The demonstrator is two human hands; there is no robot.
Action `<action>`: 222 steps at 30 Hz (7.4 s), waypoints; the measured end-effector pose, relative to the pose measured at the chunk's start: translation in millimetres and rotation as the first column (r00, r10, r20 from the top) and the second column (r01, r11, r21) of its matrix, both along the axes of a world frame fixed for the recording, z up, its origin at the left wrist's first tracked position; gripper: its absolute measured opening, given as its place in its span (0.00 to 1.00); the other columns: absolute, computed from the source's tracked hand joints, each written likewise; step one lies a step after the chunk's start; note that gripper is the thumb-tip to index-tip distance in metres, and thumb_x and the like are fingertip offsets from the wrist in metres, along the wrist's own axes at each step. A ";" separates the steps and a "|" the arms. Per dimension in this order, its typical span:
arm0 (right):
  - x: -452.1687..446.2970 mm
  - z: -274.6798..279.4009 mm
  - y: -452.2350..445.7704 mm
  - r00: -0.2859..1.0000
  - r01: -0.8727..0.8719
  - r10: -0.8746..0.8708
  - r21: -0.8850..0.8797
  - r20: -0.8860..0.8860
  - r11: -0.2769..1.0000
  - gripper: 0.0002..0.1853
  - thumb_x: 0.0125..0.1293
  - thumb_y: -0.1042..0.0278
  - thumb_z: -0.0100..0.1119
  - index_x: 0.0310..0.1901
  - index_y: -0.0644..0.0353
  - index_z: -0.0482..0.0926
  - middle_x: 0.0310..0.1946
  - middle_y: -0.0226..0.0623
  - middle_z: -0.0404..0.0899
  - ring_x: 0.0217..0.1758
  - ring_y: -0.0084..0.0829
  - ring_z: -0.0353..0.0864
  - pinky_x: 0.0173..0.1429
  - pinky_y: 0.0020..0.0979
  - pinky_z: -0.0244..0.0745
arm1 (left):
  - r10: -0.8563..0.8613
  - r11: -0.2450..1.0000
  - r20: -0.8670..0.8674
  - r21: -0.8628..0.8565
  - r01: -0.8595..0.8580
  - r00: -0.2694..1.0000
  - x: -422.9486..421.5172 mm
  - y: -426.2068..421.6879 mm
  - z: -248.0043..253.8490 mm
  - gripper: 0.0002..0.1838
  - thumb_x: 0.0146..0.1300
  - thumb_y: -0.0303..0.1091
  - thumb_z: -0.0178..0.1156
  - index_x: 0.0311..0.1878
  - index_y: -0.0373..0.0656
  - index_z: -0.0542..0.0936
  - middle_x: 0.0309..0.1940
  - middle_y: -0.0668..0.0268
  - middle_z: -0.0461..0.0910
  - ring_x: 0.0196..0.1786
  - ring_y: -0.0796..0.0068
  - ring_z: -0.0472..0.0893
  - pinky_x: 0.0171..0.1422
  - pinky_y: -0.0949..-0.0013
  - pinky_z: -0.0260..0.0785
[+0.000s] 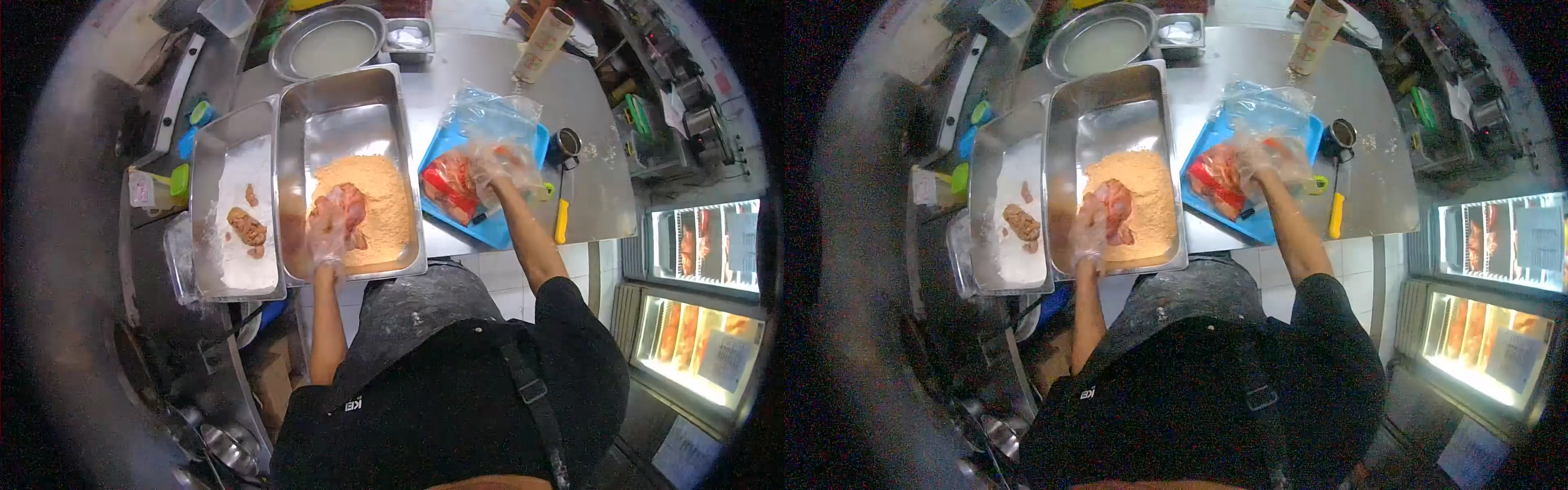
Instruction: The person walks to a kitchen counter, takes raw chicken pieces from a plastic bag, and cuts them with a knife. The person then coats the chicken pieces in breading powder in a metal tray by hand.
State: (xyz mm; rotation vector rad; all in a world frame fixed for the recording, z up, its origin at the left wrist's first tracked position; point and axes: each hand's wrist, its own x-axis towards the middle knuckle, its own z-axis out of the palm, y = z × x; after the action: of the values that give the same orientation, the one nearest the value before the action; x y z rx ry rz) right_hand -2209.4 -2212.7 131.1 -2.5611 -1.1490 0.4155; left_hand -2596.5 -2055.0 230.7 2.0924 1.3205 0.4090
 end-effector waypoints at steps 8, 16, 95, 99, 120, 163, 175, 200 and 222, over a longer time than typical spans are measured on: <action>-7.9 0.6 8.5 0.998 -0.063 0.063 0.046 -0.004 0.997 0.09 0.58 0.68 0.52 0.39 0.57 0.78 0.30 0.32 0.75 0.32 0.30 0.74 0.36 0.33 0.72 | -0.217 0.946 0.301 -0.170 0.277 0.928 45.3 -28.1 10.9 0.20 0.62 0.45 0.53 0.55 0.47 0.75 0.42 0.57 0.79 0.46 0.64 0.77 0.51 0.66 0.68; -19.6 -7.8 -7.4 0.998 -0.069 0.069 0.027 0.010 0.997 0.09 0.58 0.68 0.50 0.38 0.56 0.78 0.29 0.32 0.74 0.33 0.31 0.74 0.39 0.35 0.71 | -0.014 0.920 0.392 -0.355 0.165 0.920 35.9 -31.6 -8.8 0.23 0.61 0.45 0.54 0.55 0.42 0.73 0.47 0.59 0.77 0.49 0.64 0.74 0.54 0.66 0.65; -184.8 176.4 36.1 0.421 -0.172 0.457 0.426 -0.783 0.888 0.17 0.54 0.71 0.62 0.45 0.69 0.76 0.35 0.36 0.79 0.36 0.24 0.77 0.41 0.26 0.73 | 0.078 0.726 0.801 -0.454 0.516 0.594 30.0 -29.2 13.1 0.22 0.51 0.21 0.64 0.51 0.37 0.70 0.42 0.63 0.75 0.43 0.75 0.77 0.48 0.74 0.74; -199.3 138.0 34.7 0.379 -0.100 0.454 0.452 -0.806 0.886 0.19 0.54 0.72 0.62 0.47 0.70 0.72 0.36 0.36 0.78 0.37 0.24 0.77 0.41 0.26 0.74 | 0.399 0.711 0.765 -0.606 0.356 0.506 34.7 -47.2 23.9 0.22 0.51 0.22 0.63 0.51 0.34 0.69 0.39 0.61 0.76 0.36 0.72 0.79 0.38 0.73 0.77; -179.5 134.9 34.3 0.358 -0.098 0.464 0.462 -0.810 0.882 0.22 0.53 0.71 0.63 0.50 0.69 0.73 0.43 0.38 0.77 0.44 0.25 0.75 0.49 0.28 0.72 | 0.160 0.592 0.685 -0.643 0.486 0.711 30.8 -39.8 3.2 0.26 0.52 0.24 0.65 0.51 0.36 0.64 0.42 0.61 0.75 0.41 0.74 0.78 0.39 0.73 0.76; -6.2 11.9 -30.9 0.969 0.244 -0.244 0.003 0.035 0.970 0.12 0.54 0.72 0.53 0.40 0.62 0.78 0.41 0.43 0.77 0.43 0.37 0.77 0.47 0.33 0.73 | 0.101 0.984 -0.016 0.152 -0.097 0.995 -8.5 13.1 19.9 0.27 0.54 0.45 0.59 0.55 0.40 0.71 0.44 0.49 0.75 0.48 0.49 0.74 0.52 0.54 0.66; -26.5 -25.3 17.6 0.998 0.063 -0.063 0.018 0.029 0.998 0.10 0.56 0.72 0.53 0.39 0.62 0.78 0.39 0.41 0.78 0.41 0.33 0.77 0.45 0.30 0.73 | 0.103 0.968 0.149 0.212 -0.133 0.984 -30.9 3.3 -57.9 0.27 0.64 0.54 0.46 0.60 0.46 0.67 0.42 0.62 0.78 0.45 0.71 0.77 0.45 0.72 0.69; -22.4 -31.0 0.7 0.964 0.253 -0.209 0.333 -0.162 0.908 0.07 0.58 0.72 0.55 0.37 0.63 0.78 0.34 0.36 0.80 0.37 0.25 0.78 0.40 0.26 0.74 | 0.032 0.980 0.378 0.170 -0.103 0.925 -24.2 -6.0 -23.8 0.20 0.57 0.40 0.60 0.48 0.36 0.76 0.42 0.52 0.79 0.45 0.59 0.78 0.49 0.62 0.70; -164.7 199.5 26.6 0.261 0.500 0.509 0.566 -0.820 0.655 0.14 0.59 0.74 0.59 0.46 0.68 0.72 0.38 0.34 0.79 0.37 0.21 0.77 0.41 0.21 0.74 | 0.209 0.589 0.739 -0.618 0.521 0.640 69.0 -48.0 56.1 0.12 0.58 0.23 0.58 0.46 0.35 0.74 0.36 0.69 0.75 0.37 0.82 0.75 0.40 0.81 0.71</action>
State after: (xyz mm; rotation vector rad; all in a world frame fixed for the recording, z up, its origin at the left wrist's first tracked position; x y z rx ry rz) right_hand -2374.1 -2186.1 330.6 -0.9998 -0.5354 1.0512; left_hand -2527.5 -2103.1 286.8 1.0102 0.5480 0.4204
